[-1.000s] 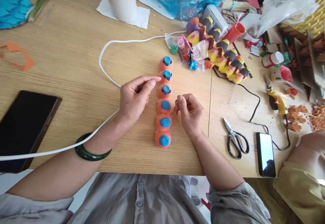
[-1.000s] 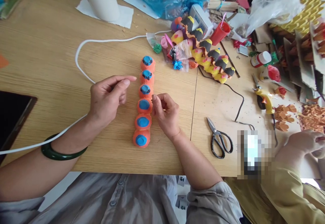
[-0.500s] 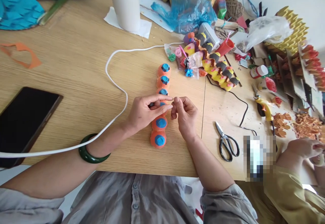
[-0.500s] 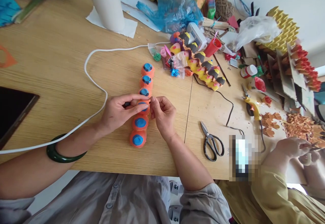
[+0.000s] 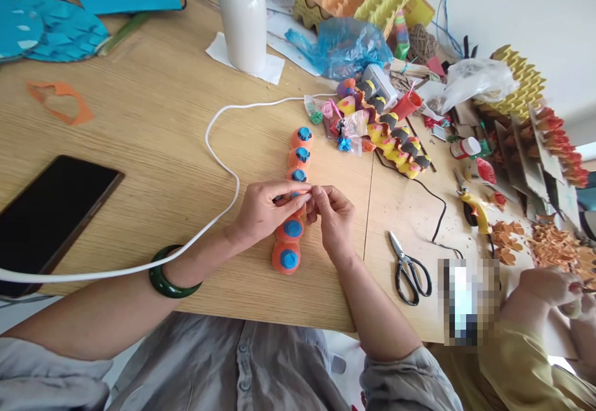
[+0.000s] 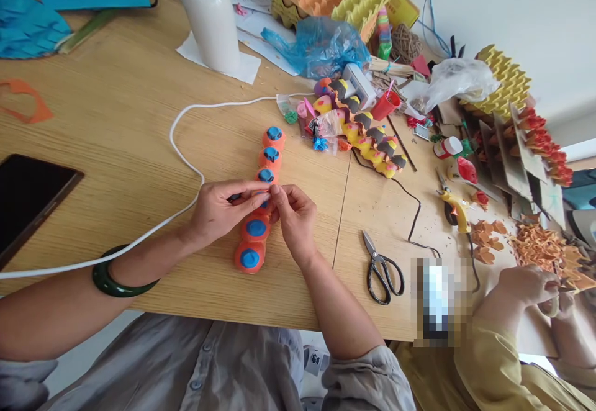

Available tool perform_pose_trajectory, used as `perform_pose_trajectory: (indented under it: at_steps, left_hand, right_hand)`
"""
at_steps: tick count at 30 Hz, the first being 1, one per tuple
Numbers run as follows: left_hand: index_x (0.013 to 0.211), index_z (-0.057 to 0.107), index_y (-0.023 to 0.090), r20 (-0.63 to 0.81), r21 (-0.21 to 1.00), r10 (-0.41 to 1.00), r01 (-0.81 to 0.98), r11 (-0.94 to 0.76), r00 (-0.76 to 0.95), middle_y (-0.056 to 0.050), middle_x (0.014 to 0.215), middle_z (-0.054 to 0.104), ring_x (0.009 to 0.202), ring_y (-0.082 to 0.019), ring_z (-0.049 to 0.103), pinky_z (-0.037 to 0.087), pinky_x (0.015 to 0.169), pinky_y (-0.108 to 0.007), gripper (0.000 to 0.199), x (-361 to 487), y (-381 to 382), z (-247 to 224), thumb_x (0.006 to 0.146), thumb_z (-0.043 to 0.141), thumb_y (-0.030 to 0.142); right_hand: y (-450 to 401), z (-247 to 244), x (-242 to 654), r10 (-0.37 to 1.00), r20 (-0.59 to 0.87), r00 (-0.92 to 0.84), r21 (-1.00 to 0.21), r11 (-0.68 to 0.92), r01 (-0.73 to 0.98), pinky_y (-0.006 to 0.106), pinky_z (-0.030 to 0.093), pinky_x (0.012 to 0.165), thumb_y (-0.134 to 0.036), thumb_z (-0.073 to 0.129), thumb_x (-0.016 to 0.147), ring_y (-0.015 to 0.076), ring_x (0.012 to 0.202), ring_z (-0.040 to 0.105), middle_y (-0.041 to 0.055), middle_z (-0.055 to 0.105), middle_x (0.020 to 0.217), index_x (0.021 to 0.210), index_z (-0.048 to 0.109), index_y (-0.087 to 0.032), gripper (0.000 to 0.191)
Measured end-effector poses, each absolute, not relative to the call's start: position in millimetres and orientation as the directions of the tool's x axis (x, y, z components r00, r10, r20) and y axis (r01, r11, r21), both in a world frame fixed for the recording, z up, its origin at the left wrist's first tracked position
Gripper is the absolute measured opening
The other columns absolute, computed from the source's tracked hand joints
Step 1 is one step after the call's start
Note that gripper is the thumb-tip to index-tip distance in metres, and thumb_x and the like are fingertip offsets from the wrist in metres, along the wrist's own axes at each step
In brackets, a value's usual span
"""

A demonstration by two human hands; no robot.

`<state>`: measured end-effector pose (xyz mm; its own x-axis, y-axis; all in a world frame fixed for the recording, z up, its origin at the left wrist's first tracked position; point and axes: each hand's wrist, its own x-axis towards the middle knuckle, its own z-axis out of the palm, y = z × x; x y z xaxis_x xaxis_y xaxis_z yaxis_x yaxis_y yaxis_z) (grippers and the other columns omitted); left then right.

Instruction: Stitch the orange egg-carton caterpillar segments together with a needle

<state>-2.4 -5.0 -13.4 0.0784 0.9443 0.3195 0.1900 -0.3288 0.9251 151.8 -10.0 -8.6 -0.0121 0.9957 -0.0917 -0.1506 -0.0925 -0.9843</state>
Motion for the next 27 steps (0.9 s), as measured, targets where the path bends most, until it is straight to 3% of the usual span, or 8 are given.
perform_pose_trajectory:
  at_steps: [4, 7, 9, 12, 14, 16, 21, 27]
  left_hand:
    - [0.111, 0.084, 0.017, 0.286, 0.935, 0.956, 0.197, -0.295, 0.071, -0.002, 0.084, 0.081, 0.060, -0.009, 0.060, 0.046, 0.057, -0.018, 0.027, -3.7, -4.9, -12.0, 0.096, 0.068, 0.034]
    - [0.112, 0.084, 0.017, 0.231, 0.960, 0.973, 0.156, -0.232, 0.027, -0.006, 0.098, 0.082, 0.074, -0.012, 0.067, 0.052, 0.068, -0.020, 0.030, -5.8, -3.3, -11.0, 0.098, 0.066, 0.037]
    - [0.112, 0.084, 0.018, 0.169, 0.981, 0.986, 0.096, -0.167, -0.009, -0.004, 0.086, 0.078, 0.070, -0.012, 0.063, 0.050, 0.065, -0.020, 0.029, -6.9, -1.4, -11.7, 0.098, 0.066, 0.036]
    - [0.112, 0.084, 0.020, 0.079, 0.996, 0.996, -0.026, -0.080, -0.040, 0.004, 0.057, 0.052, 0.052, -0.009, 0.040, 0.037, 0.048, -0.021, 0.029, -7.4, 1.9, -14.8, 0.096, 0.065, 0.036]
    - [0.110, 0.084, 0.021, 0.046, 0.995, 0.998, -0.081, -0.050, -0.041, 0.006, 0.054, 0.040, 0.050, -0.009, 0.033, 0.031, 0.044, -0.021, 0.028, -7.3, 3.5, -16.7, 0.095, 0.066, 0.035]
    - [0.108, 0.084, 0.020, 0.039, 0.996, 0.999, -0.080, -0.042, -0.034, 0.005, 0.057, 0.045, 0.052, -0.009, 0.034, 0.032, 0.045, -0.021, 0.027, -7.1, 4.2, -17.4, 0.094, 0.066, 0.034]
    - [0.109, 0.084, 0.018, 0.047, 0.999, 0.999, -0.001, -0.047, -0.006, 0.000, 0.076, 0.070, 0.058, -0.009, 0.046, 0.040, 0.052, -0.020, 0.027, -7.7, 2.3, -13.4, 0.095, 0.067, 0.034]
    - [0.112, 0.085, 0.018, 0.093, 0.989, 0.992, 0.103, -0.102, 0.091, -0.004, 0.092, 0.082, 0.072, -0.013, 0.066, 0.053, 0.065, -0.021, 0.035, -7.8, -3.0, -10.4, 0.093, 0.071, 0.044]
  right_hand:
    - [-6.3, -9.0, 152.5, 0.991, -0.130, 0.024, -0.956, -0.119, -0.267, 0.021, 0.046, 0.047, -0.051, 0.085, 0.081, 0.0064, 0.047, 0.053, -0.0058, 0.064, 0.062, 0.075, 0.068, -0.021, 0.035]
    - [-4.9, -9.2, 152.9, 0.983, -0.182, 0.010, -0.941, -0.171, -0.292, 0.021, 0.041, 0.042, -0.057, 0.080, 0.083, 0.0056, 0.041, 0.044, -0.0080, 0.055, 0.052, 0.071, 0.066, -0.021, 0.041]
    - [-4.6, -9.2, 153.1, 0.980, -0.200, -0.001, -0.939, -0.192, -0.284, 0.021, 0.036, 0.038, -0.060, 0.076, 0.086, 0.0053, 0.037, 0.037, -0.0097, 0.047, 0.045, 0.067, 0.064, -0.021, 0.045]
    - [-3.9, -9.2, 153.7, 0.983, -0.183, 0.030, -0.938, -0.166, -0.305, 0.020, 0.038, 0.040, -0.054, 0.084, 0.079, 0.0049, 0.040, 0.039, -0.0096, 0.050, 0.049, 0.069, 0.065, -0.021, 0.040]
    - [-3.0, -9.5, 154.3, 0.979, -0.202, 0.038, -0.934, -0.181, -0.307, 0.020, 0.037, 0.040, -0.055, 0.085, 0.078, 0.0051, 0.040, 0.038, -0.0099, 0.049, 0.049, 0.069, 0.064, -0.021, 0.041]
    - [-2.2, -9.8, 154.6, 0.972, -0.232, 0.026, -0.934, -0.215, -0.284, 0.021, 0.034, 0.038, -0.061, 0.080, 0.081, 0.0053, 0.038, 0.035, -0.0107, 0.043, 0.045, 0.065, 0.062, -0.021, 0.046]
    - [-1.6, -9.3, 154.5, 0.972, -0.230, 0.049, -0.937, -0.207, -0.281, 0.021, 0.034, 0.038, -0.060, 0.084, 0.077, 0.0048, 0.039, 0.035, -0.0101, 0.046, 0.047, 0.065, 0.061, -0.021, 0.047]
    - [-4.9, -11.6, 153.7, 0.974, -0.223, 0.034, -0.948, -0.208, -0.242, 0.022, 0.029, 0.037, -0.064, 0.078, 0.082, 0.0055, 0.036, 0.034, -0.0103, 0.042, 0.043, 0.064, 0.062, -0.021, 0.049]
